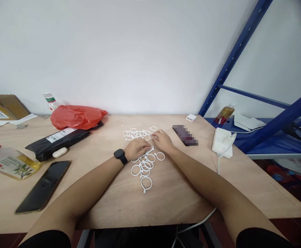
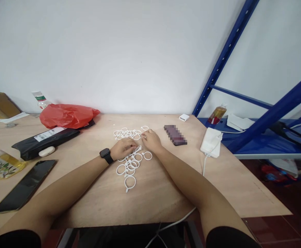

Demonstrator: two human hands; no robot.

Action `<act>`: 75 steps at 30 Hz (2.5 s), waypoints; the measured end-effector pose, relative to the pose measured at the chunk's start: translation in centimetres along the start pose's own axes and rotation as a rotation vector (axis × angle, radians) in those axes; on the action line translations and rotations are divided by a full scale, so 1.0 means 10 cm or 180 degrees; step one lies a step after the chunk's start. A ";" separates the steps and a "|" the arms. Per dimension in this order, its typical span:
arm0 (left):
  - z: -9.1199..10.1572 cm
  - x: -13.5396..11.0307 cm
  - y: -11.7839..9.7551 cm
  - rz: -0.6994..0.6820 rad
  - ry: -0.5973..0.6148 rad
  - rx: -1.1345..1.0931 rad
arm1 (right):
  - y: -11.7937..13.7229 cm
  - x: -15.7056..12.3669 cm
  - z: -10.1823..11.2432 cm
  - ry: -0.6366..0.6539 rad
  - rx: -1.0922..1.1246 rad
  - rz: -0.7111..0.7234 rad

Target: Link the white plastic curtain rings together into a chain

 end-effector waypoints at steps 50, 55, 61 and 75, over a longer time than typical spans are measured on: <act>0.23 -0.05 0.13 0.0295 -0.0798 0.0377 | 0.62 -0.18 0.20 -0.0228 0.1131 0.1123; 0.26 -0.03 0.07 0.0206 -0.0869 0.0403 | 0.40 -0.08 0.21 -0.0421 0.1032 0.0705; 0.12 -0.01 -0.01 -0.0101 -0.0433 0.0179 | 0.10 -0.01 -0.01 0.0006 0.0305 0.0266; 0.11 -0.16 0.61 0.1620 -0.0678 0.0176 | 0.32 -0.05 -0.06 0.0276 0.0628 0.0753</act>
Point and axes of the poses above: each hand's wrist, its own x-axis towards the middle knuckle, its own z-axis out of the back of the hand, y = z × x, the point moved 8 cm from there along x, towards the middle knuckle, and after that the axes turned 6 degrees about -y, right-handed, at the moved point
